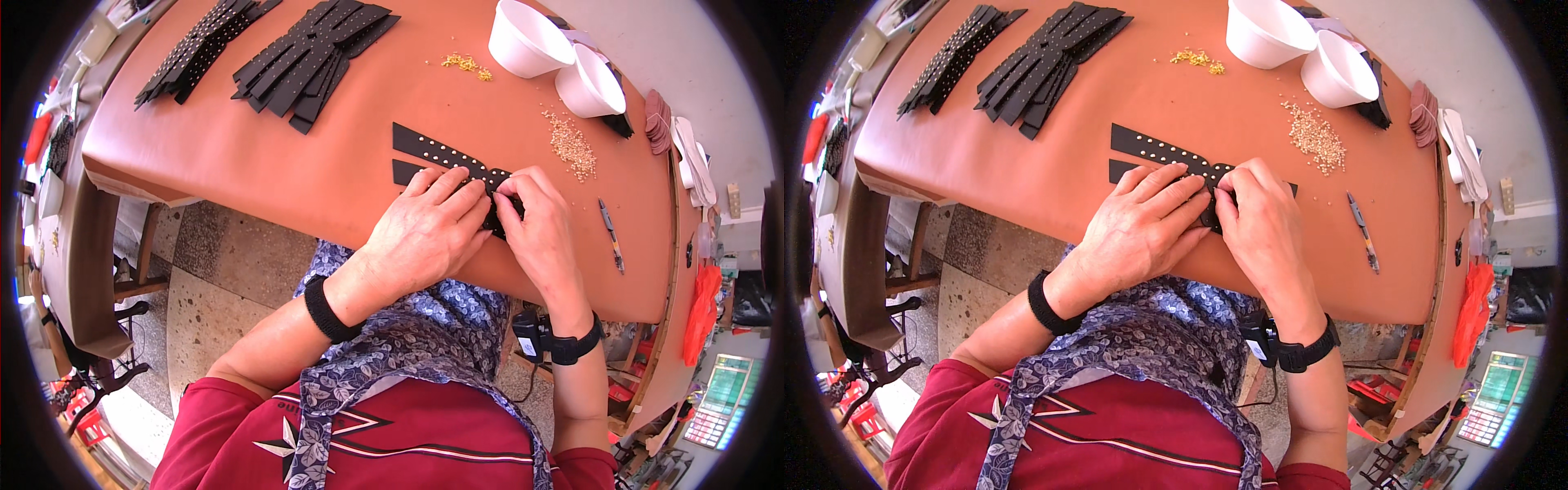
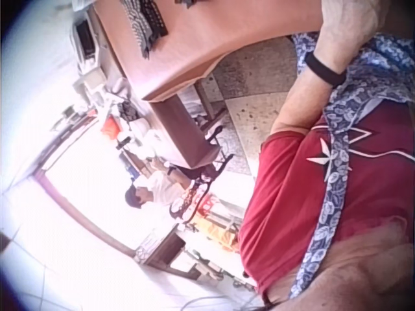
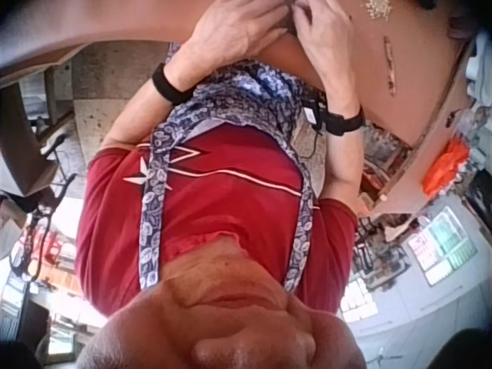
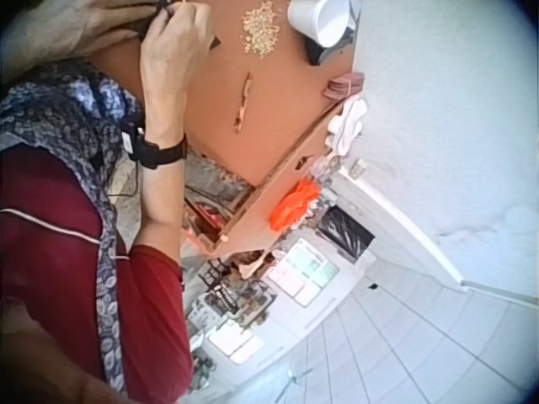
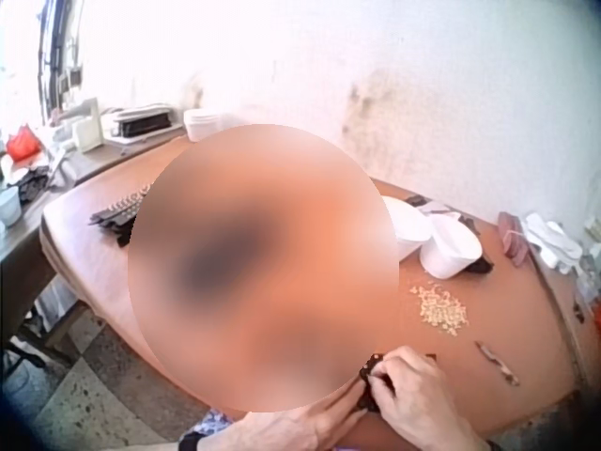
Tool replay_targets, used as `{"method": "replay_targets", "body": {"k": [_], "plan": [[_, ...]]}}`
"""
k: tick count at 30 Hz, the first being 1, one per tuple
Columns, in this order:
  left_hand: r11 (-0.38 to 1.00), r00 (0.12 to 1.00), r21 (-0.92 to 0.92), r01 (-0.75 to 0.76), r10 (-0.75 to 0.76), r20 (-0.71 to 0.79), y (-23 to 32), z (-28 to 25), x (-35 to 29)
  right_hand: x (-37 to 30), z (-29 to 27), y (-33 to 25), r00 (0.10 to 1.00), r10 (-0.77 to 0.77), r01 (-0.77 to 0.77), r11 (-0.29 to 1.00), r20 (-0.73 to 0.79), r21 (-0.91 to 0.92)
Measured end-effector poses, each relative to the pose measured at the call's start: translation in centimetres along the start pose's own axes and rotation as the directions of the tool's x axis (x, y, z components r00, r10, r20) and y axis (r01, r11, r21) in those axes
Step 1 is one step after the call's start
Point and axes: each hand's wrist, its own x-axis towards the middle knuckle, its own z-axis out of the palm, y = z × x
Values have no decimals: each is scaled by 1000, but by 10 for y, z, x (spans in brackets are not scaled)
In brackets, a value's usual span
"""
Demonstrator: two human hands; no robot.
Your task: Manually inserting decorative metal studs into pre-punched holes of black leather shoe straps.
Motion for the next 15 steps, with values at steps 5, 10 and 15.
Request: {"method": "replay_targets", "body": {"k": [5, 10, 15], "plan": [[1000, 1000, 2, -3, 3, -13, 0, 2, -1, -4, -1, 12, 998, 30, -27, 998, -54, 50], [1000, 1000, 13, -7, 8, -29, 0, 2, 0, -30, -25, 42, 966, 92, -129, 982, -241, -140], [1000, 1000, 13, 0, 0, -15, 0, -2, 0, -50, -32, 64, 975, 24, -100, 936, -222, -338]]}}
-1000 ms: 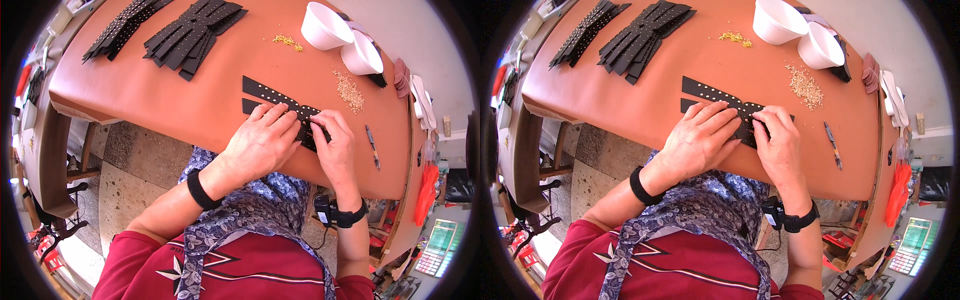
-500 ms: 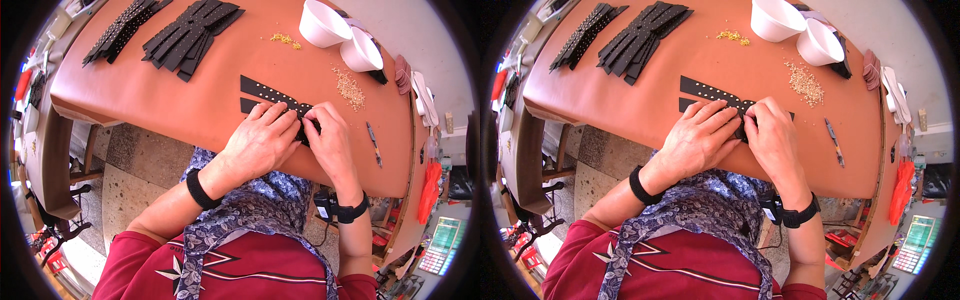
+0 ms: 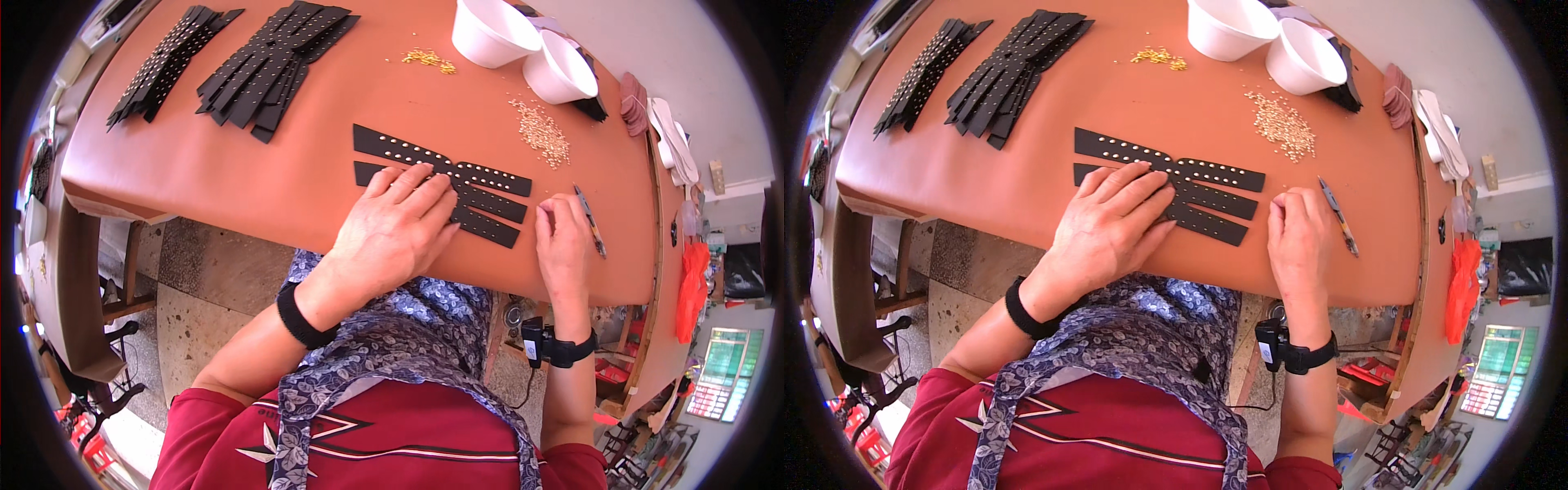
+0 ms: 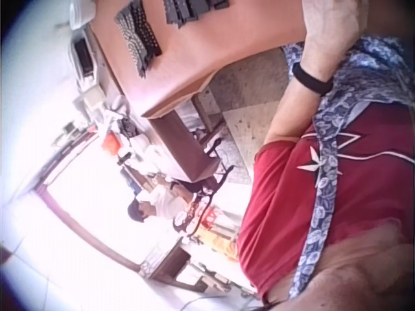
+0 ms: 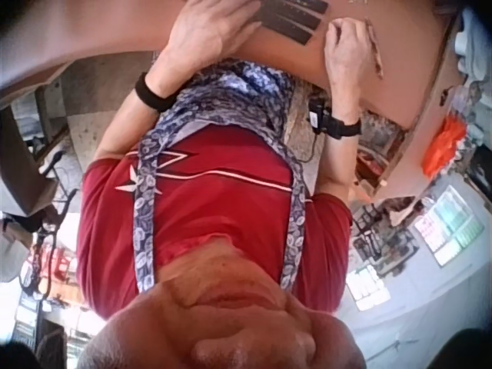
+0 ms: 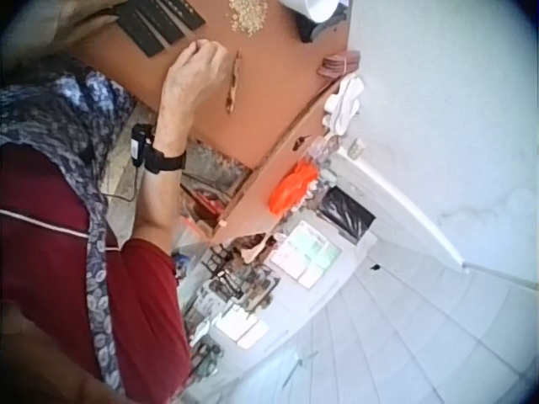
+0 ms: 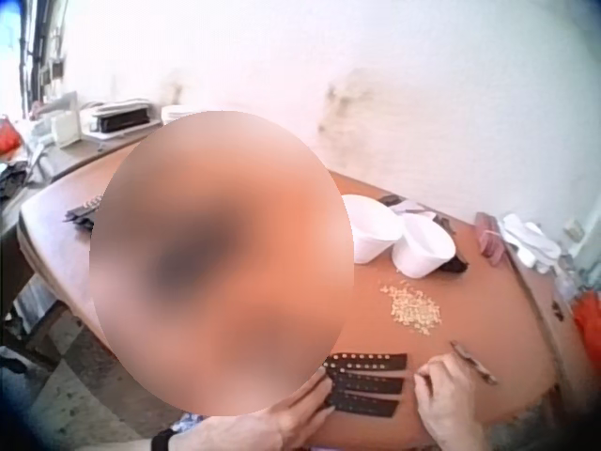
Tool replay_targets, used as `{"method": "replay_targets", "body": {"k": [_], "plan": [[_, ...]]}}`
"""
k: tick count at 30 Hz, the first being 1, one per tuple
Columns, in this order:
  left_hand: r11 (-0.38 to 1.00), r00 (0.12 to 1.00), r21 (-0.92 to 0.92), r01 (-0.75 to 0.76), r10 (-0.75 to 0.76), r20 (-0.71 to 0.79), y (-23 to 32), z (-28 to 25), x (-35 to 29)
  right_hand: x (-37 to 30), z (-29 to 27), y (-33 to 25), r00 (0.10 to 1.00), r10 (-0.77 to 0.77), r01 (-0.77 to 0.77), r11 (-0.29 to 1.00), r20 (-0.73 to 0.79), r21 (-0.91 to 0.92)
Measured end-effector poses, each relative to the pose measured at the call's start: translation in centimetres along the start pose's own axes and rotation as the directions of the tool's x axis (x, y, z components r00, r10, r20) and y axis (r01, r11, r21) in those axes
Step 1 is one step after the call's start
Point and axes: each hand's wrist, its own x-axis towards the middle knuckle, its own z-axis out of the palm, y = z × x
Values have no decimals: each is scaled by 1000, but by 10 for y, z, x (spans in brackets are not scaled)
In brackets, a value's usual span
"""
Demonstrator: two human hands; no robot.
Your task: Manually inserting decorative metal studs into pre-punched holes of black leather shoe straps.
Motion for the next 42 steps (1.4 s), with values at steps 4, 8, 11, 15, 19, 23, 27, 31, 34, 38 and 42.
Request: {"method": "replay_targets", "body": {"k": [4, 8, 11, 15, 19, 23, 27, 31, 34, 38, 42], "plan": [[1000, 1000, 2, 0, 0, 1, 0, 1, 0, -5, -2, -2, 997, 74, -78, 988, 31, 131], [1000, 1000, 10, 1, -1, -1, 0, 1, 0, -7, -8, 3, 981, 179, -192, 943, 75, 270], [1000, 1000, 12, 2, -2, 0, 1, 1, 0, -7, -9, 3, 973, 213, -231, 926, 91, 299], [1000, 1000, 10, 6, -7, 7, 1, 1, 0, -3, -9, 0, 966, 225, -251, 932, 124, 261], [1000, 1000, 10, 7, -7, 17, 1, 0, 1, 2, -9, -2, 966, 214, -242, 945, 143, 222], [1000, 1000, 21, 9, -10, 17, 1, 0, 0, 1, -4, 4, 977, 174, -195, 963, 122, 186], [1000, 1000, 16, 8, -8, 12, 2, 0, 2, -9, 0, 10, 998, -61, 57, 971, -8, -232], [1000, 1000, 17, -1, 1, 1, 1, 1, 1, -15, 2, 9, 1000, -23, 21, 988, -17, -153], [1000, 1000, 23, 4, -3, -5, 1, 1, 1, -19, -1, 9, 998, 54, -53, 998, -24, 37], [1000, 1000, 22, 0, 1, -9, 2, 0, 2, -27, -4, 4, 970, 243, -226, 929, -22, 294], [1000, 1000, 31, -5, 5, -11, 1, 1, 2, -29, -1, 14, 951, 307, -275, 881, -24, 386]]}}
